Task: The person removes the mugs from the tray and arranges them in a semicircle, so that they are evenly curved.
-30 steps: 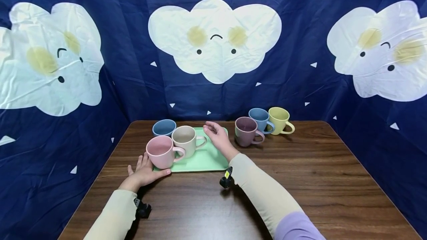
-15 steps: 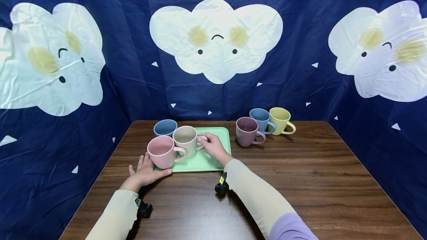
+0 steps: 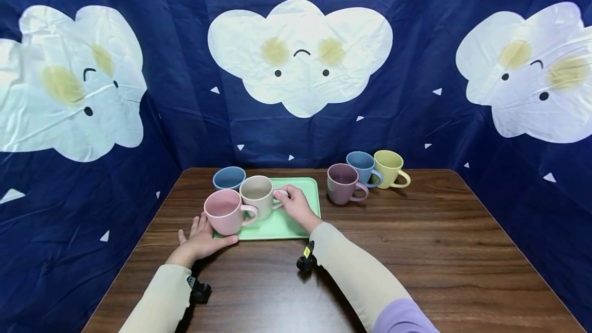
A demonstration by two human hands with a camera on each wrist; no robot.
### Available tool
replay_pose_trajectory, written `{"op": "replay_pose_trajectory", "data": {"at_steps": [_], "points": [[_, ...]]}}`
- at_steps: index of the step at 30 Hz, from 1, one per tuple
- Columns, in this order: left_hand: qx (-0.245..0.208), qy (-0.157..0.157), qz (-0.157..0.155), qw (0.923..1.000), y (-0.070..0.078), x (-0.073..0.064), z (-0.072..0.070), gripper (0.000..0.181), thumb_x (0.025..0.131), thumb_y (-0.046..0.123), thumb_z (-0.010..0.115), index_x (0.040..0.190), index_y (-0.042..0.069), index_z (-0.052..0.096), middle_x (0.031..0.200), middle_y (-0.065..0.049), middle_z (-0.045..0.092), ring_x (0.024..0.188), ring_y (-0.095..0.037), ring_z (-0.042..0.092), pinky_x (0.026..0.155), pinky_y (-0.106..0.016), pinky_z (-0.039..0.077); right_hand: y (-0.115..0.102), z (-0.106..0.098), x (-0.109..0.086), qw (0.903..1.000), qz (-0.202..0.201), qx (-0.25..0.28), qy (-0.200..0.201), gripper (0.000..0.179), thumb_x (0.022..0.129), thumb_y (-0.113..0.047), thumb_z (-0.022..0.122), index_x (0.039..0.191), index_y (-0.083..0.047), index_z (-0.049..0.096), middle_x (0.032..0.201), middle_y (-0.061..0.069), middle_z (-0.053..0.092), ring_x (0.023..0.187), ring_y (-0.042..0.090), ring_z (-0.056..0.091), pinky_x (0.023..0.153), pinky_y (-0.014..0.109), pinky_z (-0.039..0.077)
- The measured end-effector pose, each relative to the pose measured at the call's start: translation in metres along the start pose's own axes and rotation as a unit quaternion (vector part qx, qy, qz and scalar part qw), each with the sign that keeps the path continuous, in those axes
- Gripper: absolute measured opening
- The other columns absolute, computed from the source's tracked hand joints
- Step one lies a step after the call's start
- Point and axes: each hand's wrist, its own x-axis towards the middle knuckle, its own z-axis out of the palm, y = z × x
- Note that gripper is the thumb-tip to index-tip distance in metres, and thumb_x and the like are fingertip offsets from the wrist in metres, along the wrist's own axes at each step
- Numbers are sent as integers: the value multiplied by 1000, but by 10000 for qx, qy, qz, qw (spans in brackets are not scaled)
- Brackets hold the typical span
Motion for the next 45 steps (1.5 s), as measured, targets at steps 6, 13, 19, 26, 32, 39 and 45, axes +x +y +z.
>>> {"op": "replay_pose_trajectory", "data": {"at_steps": [6,13,19,26,32,39,45], "points": [[-71,16,70,9999,-2,4,3,144,70,87,64,158,-8,2,161,-36,-9,149,-52,-14,101,-77,-24,-1,-8,-3,9999,43,33,122,18,101,-7,62,105,10,63,104,22,68,99,44,68,86,48,58],[-32,-41,6,10000,-1,5,1,143,70,87,63,158,-7,1,162,-36,-9,149,-52,-15,101,-76,-24,-7,-20,-4,9998,-6,146,158,16,102,-5,59,104,11,61,103,23,69,103,47,66,84,49,59],[-57,-64,24,10000,-1,3,0,143,70,88,62,159,-5,0,162,-35,-10,149,-50,-16,102,-76,-25,-15,-29,-6,10000,-10,41,85,15,102,-5,58,104,10,61,104,23,69,108,46,65,84,46,59],[-13,-10,122,9999,4,-4,-3,135,76,79,65,158,-8,3,160,-38,-8,148,-54,-13,101,-79,-20,-30,-39,-12,9997,-42,-219,118,17,103,-7,58,103,10,62,108,25,69,107,44,66,83,42,60],[-29,-150,21,9999,9,-9,-8,134,77,76,67,158,-8,2,160,-37,-10,148,-54,-14,102,-79,-19,-40,-49,-14,9995,26,-234,217,16,103,-8,58,102,7,61,108,27,69,102,41,68,80,40,61],[-51,68,66,9999,-6,4,4,140,72,85,64,158,-7,5,162,-36,-7,149,-53,-13,100,-78,-23,-53,-60,-15,9992,66,137,368,15,103,-6,56,102,8,61,106,24,70,108,48,64,85,49,59],[-61,114,169,9998,-13,9,8,143,70,88,62,158,-7,4,161,-37,-8,148,-54,-13,99,-79,-23,-63,-74,-15,9985,123,306,441,17,104,-6,56,102,10,60,103,19,71,109,49,64,82,46,60]]}}
